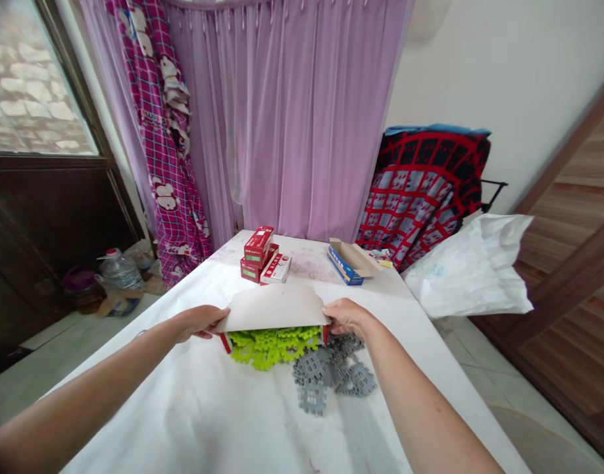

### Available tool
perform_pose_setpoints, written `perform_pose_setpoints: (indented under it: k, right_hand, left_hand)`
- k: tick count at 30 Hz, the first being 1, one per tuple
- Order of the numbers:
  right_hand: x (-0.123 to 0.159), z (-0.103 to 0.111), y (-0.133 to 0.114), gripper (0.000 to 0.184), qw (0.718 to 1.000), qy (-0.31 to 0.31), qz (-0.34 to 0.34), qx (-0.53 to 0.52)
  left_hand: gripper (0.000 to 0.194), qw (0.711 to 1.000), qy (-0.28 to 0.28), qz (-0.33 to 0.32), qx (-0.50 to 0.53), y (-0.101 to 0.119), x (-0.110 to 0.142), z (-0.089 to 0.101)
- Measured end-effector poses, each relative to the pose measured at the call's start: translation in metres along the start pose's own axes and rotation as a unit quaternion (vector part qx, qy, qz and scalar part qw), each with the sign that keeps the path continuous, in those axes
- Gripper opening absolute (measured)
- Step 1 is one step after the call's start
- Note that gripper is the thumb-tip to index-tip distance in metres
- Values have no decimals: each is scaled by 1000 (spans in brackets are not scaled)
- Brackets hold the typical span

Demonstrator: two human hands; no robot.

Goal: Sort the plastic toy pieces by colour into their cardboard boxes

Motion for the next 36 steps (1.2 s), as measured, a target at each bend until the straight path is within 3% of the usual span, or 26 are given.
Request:
perform_pose_setpoints:
  k: [5,10,17,21,27,32,36]
  right_hand:
    - [-5,11,-6,14,996,42,75,-22]
    - [1,26,-2,20,982,99,159,-26]
    - [32,48,21,52,952,171,252,-17]
    - [35,57,18,61,948,181,263,-18]
    - [48,64,16,64,910,225,345,46]
    - [55,63,23,74,871,272,322,255]
    - [56,72,12,54,825,291,198,442]
  left_hand:
    - [39,997,14,-52,46,10,-2,1]
    - [40,986,42,-131,93,33,-4,-13]
    - [85,950,63,-252,175,46,23,-30]
    - [88,942,65,-273,186,67,27,-25]
    - [77,954,57,-247,158,93,11,-21]
    - [76,971,64,-192,126,109,-9,-22]
    - [75,976,63,-175,112,132,-10,-25]
Point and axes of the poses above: each hand's wrist, its own x-axis away from the middle knuckle, its own z-axis out of the back of the hand, y = z × x, the point moved 6 cm from there along -x, towards the middle knuckle, and after that the axes turned 13 degrees about z, right-handed, at the moved point
